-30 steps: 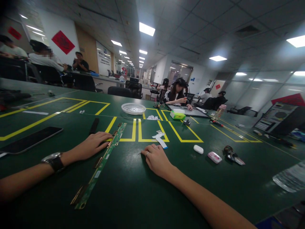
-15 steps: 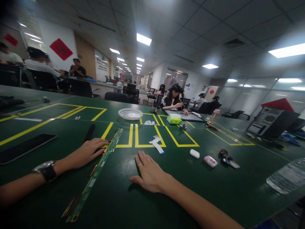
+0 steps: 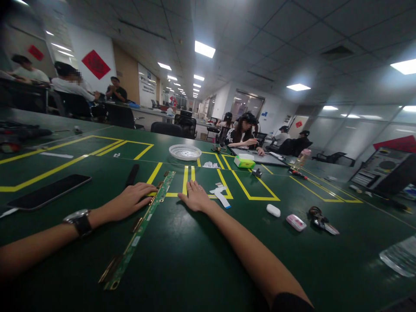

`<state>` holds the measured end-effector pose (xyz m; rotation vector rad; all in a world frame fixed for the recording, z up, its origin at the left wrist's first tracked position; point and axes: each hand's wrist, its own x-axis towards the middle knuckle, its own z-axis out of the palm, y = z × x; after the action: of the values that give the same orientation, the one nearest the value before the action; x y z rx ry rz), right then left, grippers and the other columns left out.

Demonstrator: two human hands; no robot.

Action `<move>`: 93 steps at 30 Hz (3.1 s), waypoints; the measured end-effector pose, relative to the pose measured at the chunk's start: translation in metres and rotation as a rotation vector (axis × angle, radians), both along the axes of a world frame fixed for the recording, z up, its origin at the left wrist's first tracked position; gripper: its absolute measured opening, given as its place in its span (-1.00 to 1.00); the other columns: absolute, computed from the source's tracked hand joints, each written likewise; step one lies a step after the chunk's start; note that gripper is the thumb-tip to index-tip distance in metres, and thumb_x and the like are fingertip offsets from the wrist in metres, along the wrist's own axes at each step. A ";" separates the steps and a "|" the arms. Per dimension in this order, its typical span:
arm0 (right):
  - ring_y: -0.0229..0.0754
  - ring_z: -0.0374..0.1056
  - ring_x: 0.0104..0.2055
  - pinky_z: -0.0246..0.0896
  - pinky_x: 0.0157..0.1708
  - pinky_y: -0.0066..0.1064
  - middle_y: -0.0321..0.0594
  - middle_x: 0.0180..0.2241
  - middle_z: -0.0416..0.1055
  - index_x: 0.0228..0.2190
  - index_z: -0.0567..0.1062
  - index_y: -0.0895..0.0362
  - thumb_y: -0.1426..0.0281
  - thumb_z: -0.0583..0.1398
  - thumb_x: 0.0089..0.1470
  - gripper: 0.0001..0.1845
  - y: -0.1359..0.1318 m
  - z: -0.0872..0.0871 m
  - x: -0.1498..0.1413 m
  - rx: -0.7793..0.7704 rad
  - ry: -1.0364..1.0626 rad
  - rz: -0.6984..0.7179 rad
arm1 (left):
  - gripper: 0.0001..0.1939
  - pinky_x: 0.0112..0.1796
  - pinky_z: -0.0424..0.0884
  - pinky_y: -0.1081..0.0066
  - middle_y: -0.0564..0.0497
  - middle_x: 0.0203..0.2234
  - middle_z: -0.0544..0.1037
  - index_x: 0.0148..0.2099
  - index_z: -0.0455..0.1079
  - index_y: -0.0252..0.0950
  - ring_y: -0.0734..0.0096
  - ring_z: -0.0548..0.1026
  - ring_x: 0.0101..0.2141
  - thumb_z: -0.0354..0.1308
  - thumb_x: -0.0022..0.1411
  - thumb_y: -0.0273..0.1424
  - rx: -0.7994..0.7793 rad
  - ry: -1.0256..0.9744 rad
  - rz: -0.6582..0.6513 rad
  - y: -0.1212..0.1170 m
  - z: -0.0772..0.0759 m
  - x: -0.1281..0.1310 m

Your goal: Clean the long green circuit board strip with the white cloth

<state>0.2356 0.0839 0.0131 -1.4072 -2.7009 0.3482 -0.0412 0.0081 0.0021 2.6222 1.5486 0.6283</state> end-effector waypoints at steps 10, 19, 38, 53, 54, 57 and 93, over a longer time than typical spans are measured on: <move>0.01 -0.50 0.44 -0.50 0.33 -0.14 -0.01 0.42 -0.41 0.37 -0.21 0.27 -0.14 -0.32 0.24 -0.06 0.075 -0.006 -0.034 0.003 0.009 -0.195 | -0.58 -0.01 0.26 0.19 -0.10 0.08 0.42 0.20 0.29 -0.18 0.12 0.35 0.05 -0.14 0.46 -0.14 -0.011 -0.018 -0.017 -0.001 0.003 0.001; 0.06 -0.49 0.43 -0.52 0.32 -0.09 0.00 0.42 -0.37 0.36 -0.14 0.25 -0.09 -0.31 0.26 -0.12 0.129 -0.008 -0.049 0.047 0.026 -0.372 | -0.57 -0.02 0.27 0.18 -0.10 0.10 0.39 0.25 0.23 -0.20 0.11 0.33 0.06 -0.12 0.47 -0.16 -0.020 -0.022 0.002 -0.003 0.005 0.004; -0.07 -0.52 0.44 -0.48 0.33 -0.18 -0.04 0.42 -0.40 0.37 -0.20 0.28 -0.07 -0.31 0.28 -0.13 0.093 -0.009 -0.050 0.059 0.017 -0.266 | -0.53 -0.01 0.24 0.19 -0.12 0.10 0.37 0.28 0.19 -0.20 0.09 0.29 0.07 -0.15 0.47 -0.12 0.016 -0.013 0.002 0.001 -0.002 0.003; -0.02 -0.38 0.43 -0.39 0.37 -0.12 0.09 0.39 -0.28 0.34 -0.08 0.37 0.00 -0.23 0.33 -0.18 -0.065 0.007 0.017 0.011 0.021 0.208 | -0.49 0.00 0.25 0.17 -0.12 0.13 0.36 0.29 0.20 -0.19 0.08 0.30 0.09 -0.18 0.46 -0.07 0.001 -0.029 -0.008 0.002 -0.004 0.000; -0.02 -0.40 0.44 -0.39 0.37 -0.11 0.08 0.40 -0.29 0.34 -0.07 0.35 0.00 -0.22 0.33 -0.18 -0.078 0.011 0.023 -0.008 0.012 0.222 | -0.49 0.01 0.25 0.16 -0.12 0.13 0.36 0.29 0.20 -0.19 0.07 0.30 0.09 -0.18 0.46 -0.07 -0.001 -0.028 -0.007 0.003 -0.005 -0.001; -0.02 -0.42 0.44 -0.39 0.37 -0.07 0.02 0.40 -0.37 0.36 -0.12 0.28 -0.01 -0.16 0.33 -0.19 -0.113 0.020 0.039 -0.059 0.000 0.223 | -0.48 0.02 0.25 0.15 -0.11 0.14 0.35 0.29 0.19 -0.18 0.08 0.29 0.10 -0.19 0.46 -0.06 -0.011 -0.021 -0.003 0.003 -0.006 -0.002; -0.11 0.15 0.29 0.08 0.16 -0.06 -0.07 0.32 0.11 0.36 -0.31 0.08 0.30 -0.66 0.24 -0.27 -0.117 0.052 0.064 -0.396 0.790 0.013 | -0.48 0.01 0.27 0.08 -0.09 0.15 0.31 0.33 0.10 -0.15 0.01 0.26 0.12 -0.20 0.46 -0.06 -0.055 0.033 0.019 0.014 -0.017 -0.011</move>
<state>0.2998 -0.0336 0.0649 -0.9997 -2.0420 1.1972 -0.0523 0.0218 -0.0148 2.5937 1.5785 0.5389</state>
